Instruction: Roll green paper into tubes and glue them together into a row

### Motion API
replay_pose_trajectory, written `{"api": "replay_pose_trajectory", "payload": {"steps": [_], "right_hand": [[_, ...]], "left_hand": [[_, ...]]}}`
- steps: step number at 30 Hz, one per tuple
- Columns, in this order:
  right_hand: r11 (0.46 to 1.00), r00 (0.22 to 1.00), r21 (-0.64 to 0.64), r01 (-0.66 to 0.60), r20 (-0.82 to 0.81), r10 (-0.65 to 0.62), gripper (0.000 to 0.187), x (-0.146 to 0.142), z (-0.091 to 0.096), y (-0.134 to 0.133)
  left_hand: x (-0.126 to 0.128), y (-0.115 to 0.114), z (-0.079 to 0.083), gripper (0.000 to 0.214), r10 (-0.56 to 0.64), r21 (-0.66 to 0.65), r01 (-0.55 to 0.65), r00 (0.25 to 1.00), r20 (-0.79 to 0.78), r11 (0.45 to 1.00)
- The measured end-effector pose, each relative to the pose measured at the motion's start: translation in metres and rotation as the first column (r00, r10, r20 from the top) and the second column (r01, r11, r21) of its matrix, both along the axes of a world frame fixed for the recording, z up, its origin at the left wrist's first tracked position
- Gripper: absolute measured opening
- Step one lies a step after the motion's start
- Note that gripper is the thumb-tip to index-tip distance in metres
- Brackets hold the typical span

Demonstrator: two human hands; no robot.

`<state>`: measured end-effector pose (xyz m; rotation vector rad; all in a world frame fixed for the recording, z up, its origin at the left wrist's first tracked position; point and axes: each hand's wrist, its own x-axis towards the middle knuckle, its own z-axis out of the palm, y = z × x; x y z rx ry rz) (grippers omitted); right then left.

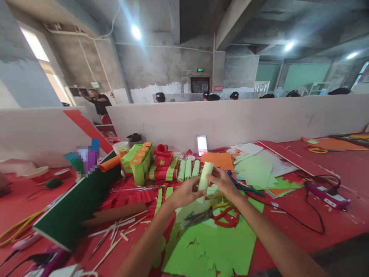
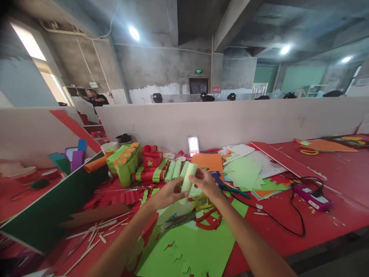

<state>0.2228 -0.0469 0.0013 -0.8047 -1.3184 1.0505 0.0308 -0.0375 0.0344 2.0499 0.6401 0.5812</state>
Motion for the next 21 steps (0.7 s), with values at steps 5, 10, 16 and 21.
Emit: {"api": "replay_pose_trajectory", "payload": {"steps": [5, 10, 16, 21], "right_hand": [[0.999, 0.997, -0.011, 0.053, 0.050, -0.052, 0.036, 0.0012, -0.0007, 0.0019], [0.997, 0.995, -0.001, 0.071, 0.067, -0.071, 0.039, 0.0017, -0.0017, 0.0041], [0.997, 0.993, 0.012, 0.080, 0.083, -0.081, 0.043, 0.0022, -0.0018, 0.0035], [0.997, 0.993, 0.021, 0.077, 0.087, -0.078, 0.039, 0.0044, -0.0041, 0.0052]], "left_hand": [[0.0014, -0.0016, 0.0012, 0.038, 0.001, -0.027, -0.001, 1.000, 0.001, 1.000], [0.0028, -0.0031, 0.0020, 0.035, 0.025, -0.028, -0.025, 1.000, 0.001, 0.999], [0.0040, -0.0024, -0.0014, 0.030, 0.061, -0.002, -0.061, 0.998, -0.011, 0.998], [0.0040, -0.0007, -0.0045, 0.030, 0.082, 0.029, -0.082, 0.997, -0.008, 0.996]]}}
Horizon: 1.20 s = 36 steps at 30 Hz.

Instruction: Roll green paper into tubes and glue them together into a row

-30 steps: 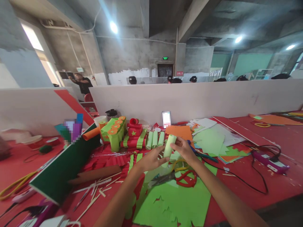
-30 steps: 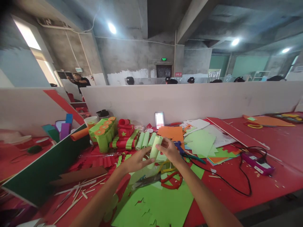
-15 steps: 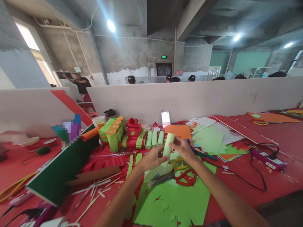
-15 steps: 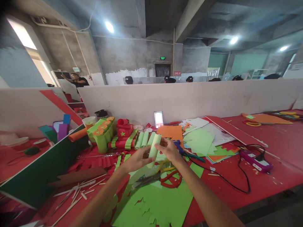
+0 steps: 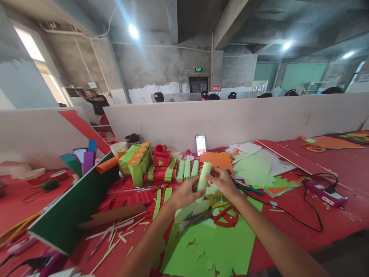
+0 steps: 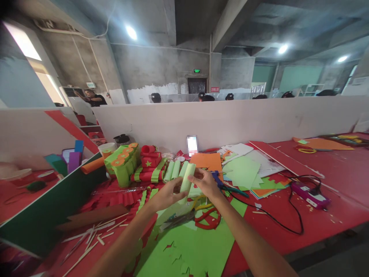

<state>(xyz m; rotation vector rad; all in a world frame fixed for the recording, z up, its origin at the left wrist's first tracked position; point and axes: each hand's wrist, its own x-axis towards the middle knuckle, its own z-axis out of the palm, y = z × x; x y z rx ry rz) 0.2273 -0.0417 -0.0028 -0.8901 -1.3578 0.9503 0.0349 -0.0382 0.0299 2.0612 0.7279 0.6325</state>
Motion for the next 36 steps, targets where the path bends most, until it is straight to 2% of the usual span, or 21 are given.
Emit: {"api": "replay_pose_trajectory", "payload": {"steps": [10, 14, 19, 22, 29, 33, 36], "right_hand": [[1.000, 1.000, 0.020, -0.011, -0.004, 0.011, 0.039, -0.002, 0.002, -0.002], [0.999, 0.997, 0.035, -0.023, 0.071, 0.021, 0.039, -0.004, 0.002, -0.005], [0.985, 0.951, 0.157, 0.070, 0.288, -0.114, 0.026, -0.003, 0.005, -0.010], [0.971, 0.922, 0.233, 0.053, 0.362, -0.137, 0.023, -0.002, 0.007, -0.014], [0.953, 0.926, 0.304, 0.016, 0.356, -0.129, 0.029, -0.003, 0.010, -0.020], [0.932, 0.930, 0.357, 0.054, 0.322, -0.178, 0.037, -0.005, 0.010, -0.023], [0.912, 0.902, 0.402, 0.083, 0.359, -0.240, 0.033, -0.005, 0.010, -0.024]], "left_hand": [[-0.001, 0.005, -0.006, 0.032, 0.058, 0.122, -0.051, 0.997, -0.051, 0.991], [-0.002, 0.007, -0.010, 0.034, 0.096, 0.170, -0.085, 0.994, -0.058, 0.982], [-0.002, 0.006, -0.009, 0.033, 0.118, 0.252, -0.108, 0.993, -0.024, 0.962], [-0.003, 0.006, -0.008, 0.032, 0.112, 0.343, -0.093, 0.993, -0.035, 0.935], [-0.008, 0.008, -0.008, 0.035, 0.131, 0.503, -0.093, 0.991, -0.040, 0.859], [-0.008, 0.009, -0.009, 0.036, 0.140, 0.523, -0.093, 0.989, -0.052, 0.848], [-0.007, 0.008, -0.010, 0.037, 0.156, 0.529, -0.101, 0.986, -0.061, 0.843]]}}
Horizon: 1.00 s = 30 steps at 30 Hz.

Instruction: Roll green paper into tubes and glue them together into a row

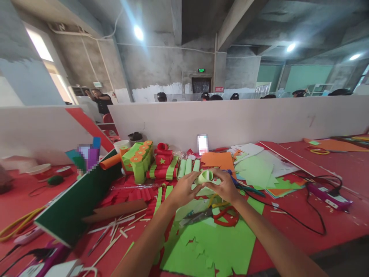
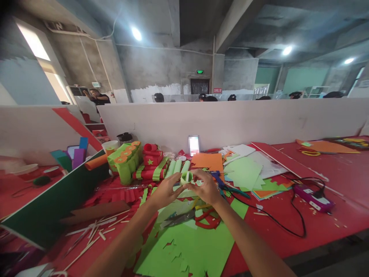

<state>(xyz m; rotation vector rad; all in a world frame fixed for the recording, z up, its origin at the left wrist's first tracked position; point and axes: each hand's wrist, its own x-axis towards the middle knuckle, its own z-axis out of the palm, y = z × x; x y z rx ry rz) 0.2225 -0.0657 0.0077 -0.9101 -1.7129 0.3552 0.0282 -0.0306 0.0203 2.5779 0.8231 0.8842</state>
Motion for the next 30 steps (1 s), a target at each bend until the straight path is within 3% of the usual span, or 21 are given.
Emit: {"api": "replay_pose_trajectory", "payload": {"steps": [4, 12, 18, 24, 30], "right_hand": [[1.000, 1.000, 0.001, 0.009, 0.008, -0.009, 0.027, -0.001, 0.003, -0.001], [0.960, 0.968, -0.223, -0.167, -0.221, 0.117, 0.036, -0.004, 0.007, 0.001], [0.932, 0.887, -0.294, -0.210, -0.458, 0.056, 0.038, 0.001, -0.003, 0.015], [0.877, 0.856, -0.350, -0.330, -0.503, 0.121, 0.040, 0.001, -0.005, 0.016], [0.856, 0.832, -0.384, -0.346, -0.548, 0.091, 0.038, 0.000, -0.010, 0.018]], "left_hand": [[0.001, -0.003, 0.002, 0.033, -0.012, -0.017, 0.012, 1.000, -0.007, 1.000], [0.003, -0.009, 0.008, 0.040, -0.033, -0.196, 0.039, 0.999, 0.035, 0.980], [0.006, -0.012, 0.012, 0.055, -0.095, -0.420, 0.168, 0.977, 0.190, 0.892], [0.006, -0.004, 0.003, 0.050, -0.065, -0.492, 0.196, 0.961, 0.270, 0.848], [0.005, 0.001, -0.005, 0.044, -0.060, -0.518, 0.202, 0.959, 0.277, 0.831]]}}
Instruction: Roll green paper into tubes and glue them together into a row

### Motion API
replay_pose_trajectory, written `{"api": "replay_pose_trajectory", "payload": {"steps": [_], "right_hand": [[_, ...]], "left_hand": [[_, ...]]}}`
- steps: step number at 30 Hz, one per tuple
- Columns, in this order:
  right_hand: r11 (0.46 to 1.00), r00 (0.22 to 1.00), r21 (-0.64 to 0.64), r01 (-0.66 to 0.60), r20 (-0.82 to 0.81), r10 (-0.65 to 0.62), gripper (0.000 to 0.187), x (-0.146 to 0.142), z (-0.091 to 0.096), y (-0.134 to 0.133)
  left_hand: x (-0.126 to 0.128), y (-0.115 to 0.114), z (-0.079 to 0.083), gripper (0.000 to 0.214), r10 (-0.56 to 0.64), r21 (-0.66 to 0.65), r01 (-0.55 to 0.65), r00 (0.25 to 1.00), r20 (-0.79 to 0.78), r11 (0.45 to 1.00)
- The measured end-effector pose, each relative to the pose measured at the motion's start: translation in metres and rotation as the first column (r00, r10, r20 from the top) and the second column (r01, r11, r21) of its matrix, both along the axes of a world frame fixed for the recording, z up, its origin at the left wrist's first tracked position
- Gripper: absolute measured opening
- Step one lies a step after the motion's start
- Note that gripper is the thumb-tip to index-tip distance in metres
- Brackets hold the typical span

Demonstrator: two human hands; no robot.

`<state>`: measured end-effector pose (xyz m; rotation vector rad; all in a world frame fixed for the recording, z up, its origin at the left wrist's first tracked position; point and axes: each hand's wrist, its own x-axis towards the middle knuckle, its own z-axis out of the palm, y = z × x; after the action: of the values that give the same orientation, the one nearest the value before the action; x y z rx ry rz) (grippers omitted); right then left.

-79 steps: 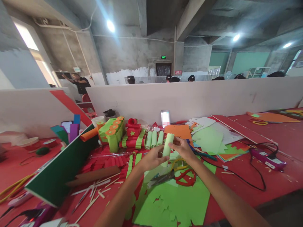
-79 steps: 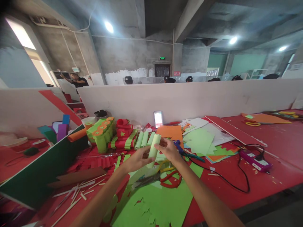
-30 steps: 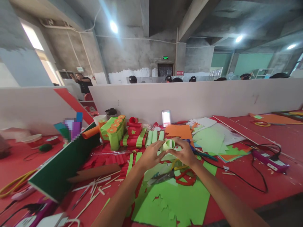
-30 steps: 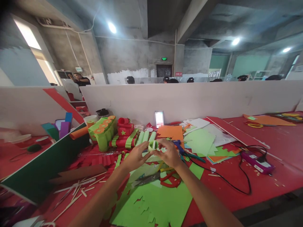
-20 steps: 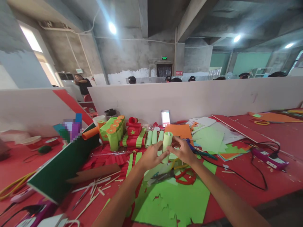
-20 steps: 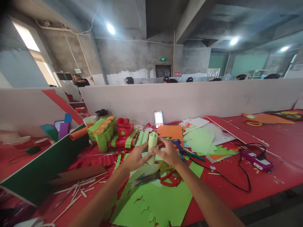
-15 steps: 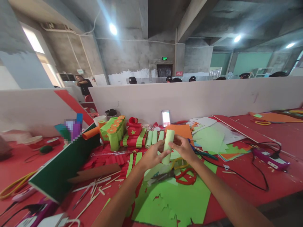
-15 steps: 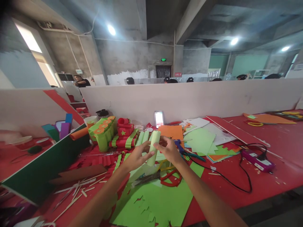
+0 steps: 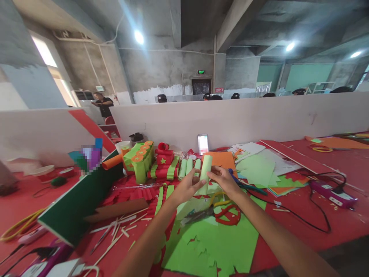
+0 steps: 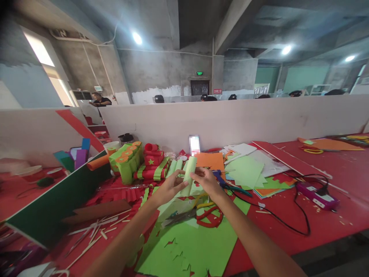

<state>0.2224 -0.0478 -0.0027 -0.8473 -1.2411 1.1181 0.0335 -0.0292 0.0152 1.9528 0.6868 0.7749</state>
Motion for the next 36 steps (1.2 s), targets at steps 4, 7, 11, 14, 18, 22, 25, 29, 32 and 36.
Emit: {"api": "replay_pose_trajectory", "payload": {"steps": [4, 7, 11, 14, 18, 22, 25, 29, 32, 36], "right_hand": [[0.998, 0.999, -0.062, 0.024, -0.021, -0.025, 0.037, 0.000, -0.003, 0.002], [0.995, 0.999, -0.090, -0.034, -0.029, 0.031, 0.038, 0.000, -0.005, 0.002], [0.995, 0.998, -0.082, -0.061, -0.037, 0.058, 0.039, 0.000, -0.009, 0.005], [0.997, 0.999, -0.064, 0.046, -0.025, -0.048, 0.040, 0.001, -0.012, 0.009], [0.975, 0.974, 0.015, 0.223, 0.039, -0.223, 0.039, 0.000, -0.013, 0.011], [0.922, 0.914, 0.181, 0.342, 0.165, -0.371, 0.031, -0.007, -0.009, 0.005], [0.892, 0.873, 0.248, 0.378, 0.227, -0.432, 0.029, -0.015, -0.007, 0.000], [0.866, 0.841, 0.285, 0.410, 0.249, -0.480, 0.028, -0.025, -0.006, -0.004], [0.844, 0.819, 0.316, 0.433, 0.253, -0.515, 0.028, -0.027, -0.005, -0.006], [0.839, 0.809, 0.320, 0.441, 0.263, -0.525, 0.029, -0.027, -0.006, -0.005]], "left_hand": [[0.000, 0.000, 0.001, 0.042, -0.006, -0.048, 0.006, 1.000, 0.010, 0.999], [0.001, -0.001, 0.001, 0.043, -0.012, -0.055, 0.013, 1.000, 0.007, 0.998], [0.005, 0.000, -0.002, 0.037, 0.004, 0.015, -0.004, 1.000, -0.017, 1.000], [0.006, 0.000, -0.004, 0.028, 0.125, 0.237, -0.128, 0.992, 0.027, 0.963], [0.007, -0.007, -0.002, 0.023, 0.212, 0.642, -0.197, 0.976, 0.054, 0.741], [0.011, -0.020, -0.003, 0.033, 0.154, 0.866, -0.044, 0.987, -0.039, 0.499], [0.017, -0.027, -0.007, 0.034, 0.111, 0.902, 0.040, 0.989, -0.097, 0.429], [0.021, -0.031, -0.010, 0.025, 0.051, 0.931, 0.060, 0.995, -0.084, 0.361], [0.021, -0.034, -0.008, 0.021, 0.017, 0.951, 0.059, 0.998, -0.067, 0.305], [0.021, -0.035, -0.005, 0.018, 0.013, 0.950, 0.067, 0.997, -0.075, 0.306]]}}
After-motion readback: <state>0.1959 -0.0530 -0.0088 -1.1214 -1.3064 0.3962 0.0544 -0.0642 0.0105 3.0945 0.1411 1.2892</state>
